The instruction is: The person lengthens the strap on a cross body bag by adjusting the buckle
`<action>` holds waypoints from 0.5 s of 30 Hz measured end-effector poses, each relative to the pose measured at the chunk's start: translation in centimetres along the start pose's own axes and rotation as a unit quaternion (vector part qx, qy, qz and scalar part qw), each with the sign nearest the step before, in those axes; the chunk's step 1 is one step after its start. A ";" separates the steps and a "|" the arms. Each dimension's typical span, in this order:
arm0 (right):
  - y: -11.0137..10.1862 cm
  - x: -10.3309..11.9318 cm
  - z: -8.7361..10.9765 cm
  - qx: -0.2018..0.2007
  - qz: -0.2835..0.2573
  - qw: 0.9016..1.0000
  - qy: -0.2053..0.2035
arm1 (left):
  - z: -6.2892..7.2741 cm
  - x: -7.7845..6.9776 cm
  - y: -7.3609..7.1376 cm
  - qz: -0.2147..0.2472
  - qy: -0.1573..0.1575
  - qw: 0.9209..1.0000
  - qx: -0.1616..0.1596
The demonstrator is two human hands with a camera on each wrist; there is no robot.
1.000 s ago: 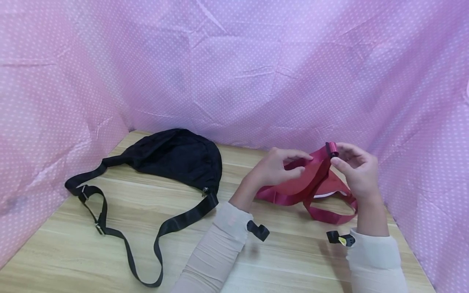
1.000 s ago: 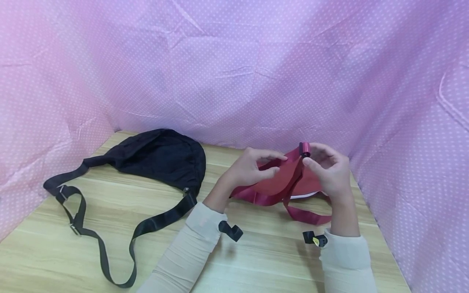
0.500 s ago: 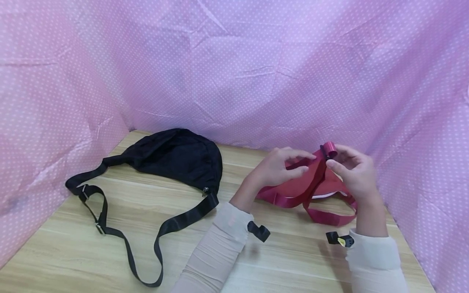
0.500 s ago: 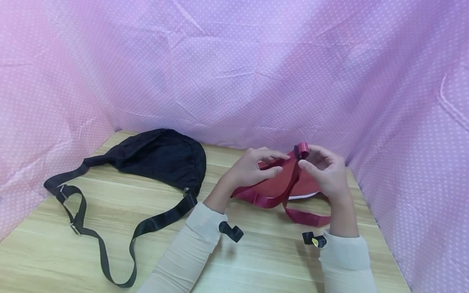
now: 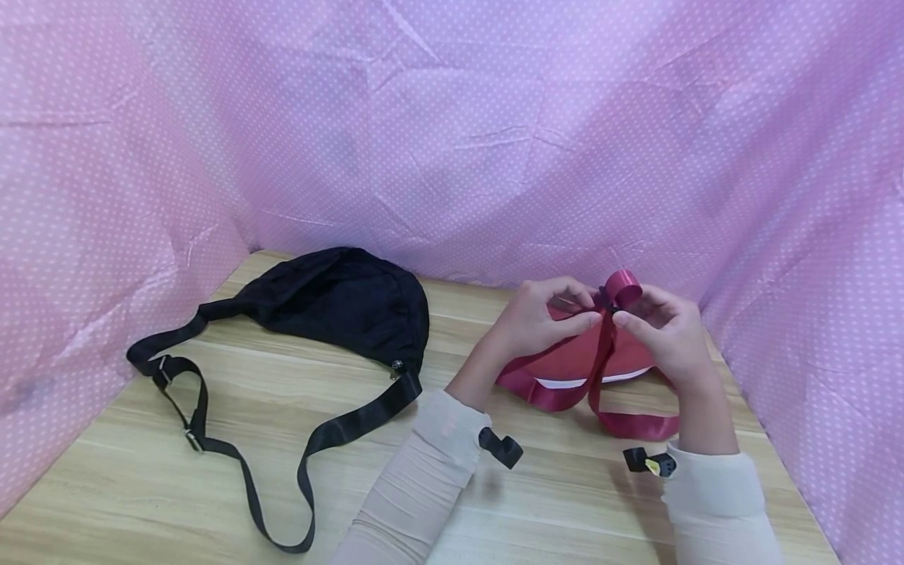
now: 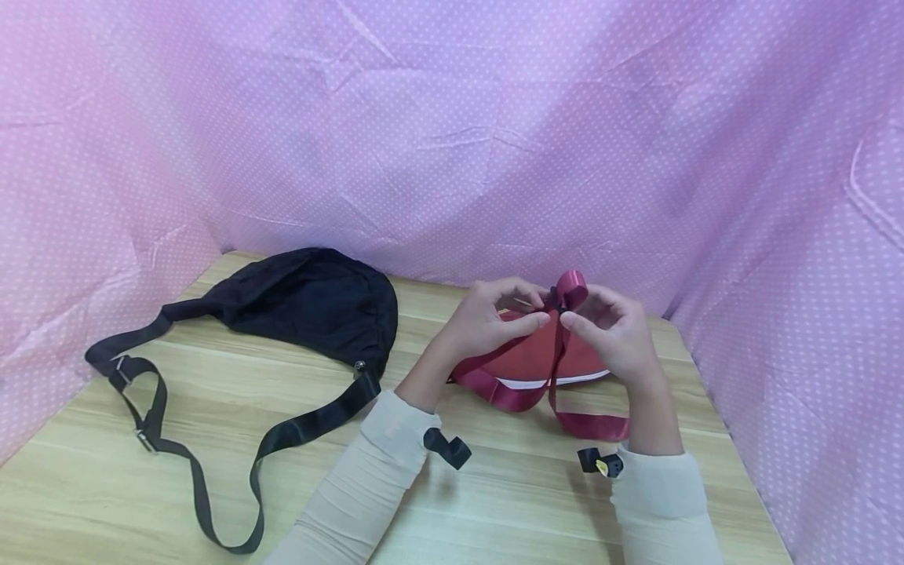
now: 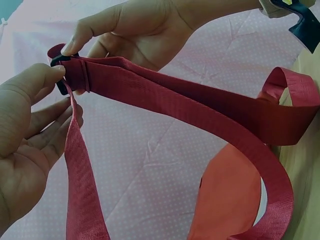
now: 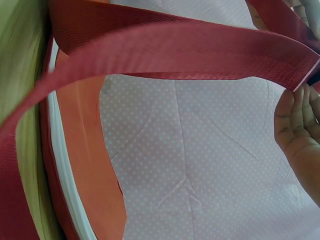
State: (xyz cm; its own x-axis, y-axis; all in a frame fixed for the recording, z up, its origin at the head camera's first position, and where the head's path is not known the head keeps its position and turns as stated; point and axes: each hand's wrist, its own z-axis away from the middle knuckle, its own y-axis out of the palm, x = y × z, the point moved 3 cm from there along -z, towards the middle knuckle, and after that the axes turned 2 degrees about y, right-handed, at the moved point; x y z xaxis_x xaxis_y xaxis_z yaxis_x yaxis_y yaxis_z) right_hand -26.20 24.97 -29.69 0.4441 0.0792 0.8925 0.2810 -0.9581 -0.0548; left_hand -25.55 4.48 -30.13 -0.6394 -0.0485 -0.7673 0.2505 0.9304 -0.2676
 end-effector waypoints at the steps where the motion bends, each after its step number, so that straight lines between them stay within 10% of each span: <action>1: 0.0 0.0 0.0 -0.003 -0.002 1.000 -0.004 | 0.0 0.0 0.0 0.002 0.000 1.000 -0.002; 15: 0.1 0.0 -0.1 -0.016 -0.024 0.999 -0.023 | -0.1 0.2 0.3 -0.063 0.014 0.998 0.007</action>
State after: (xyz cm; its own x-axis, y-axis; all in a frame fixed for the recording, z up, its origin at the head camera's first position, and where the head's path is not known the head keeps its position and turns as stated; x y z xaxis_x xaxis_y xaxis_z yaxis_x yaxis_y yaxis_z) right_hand -26.27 24.88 -29.69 0.4695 0.1361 0.8724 0.2749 -0.9615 0.0020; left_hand -25.68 4.82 -30.35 -0.6863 -0.1554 -0.7106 0.1767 0.9120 -0.3702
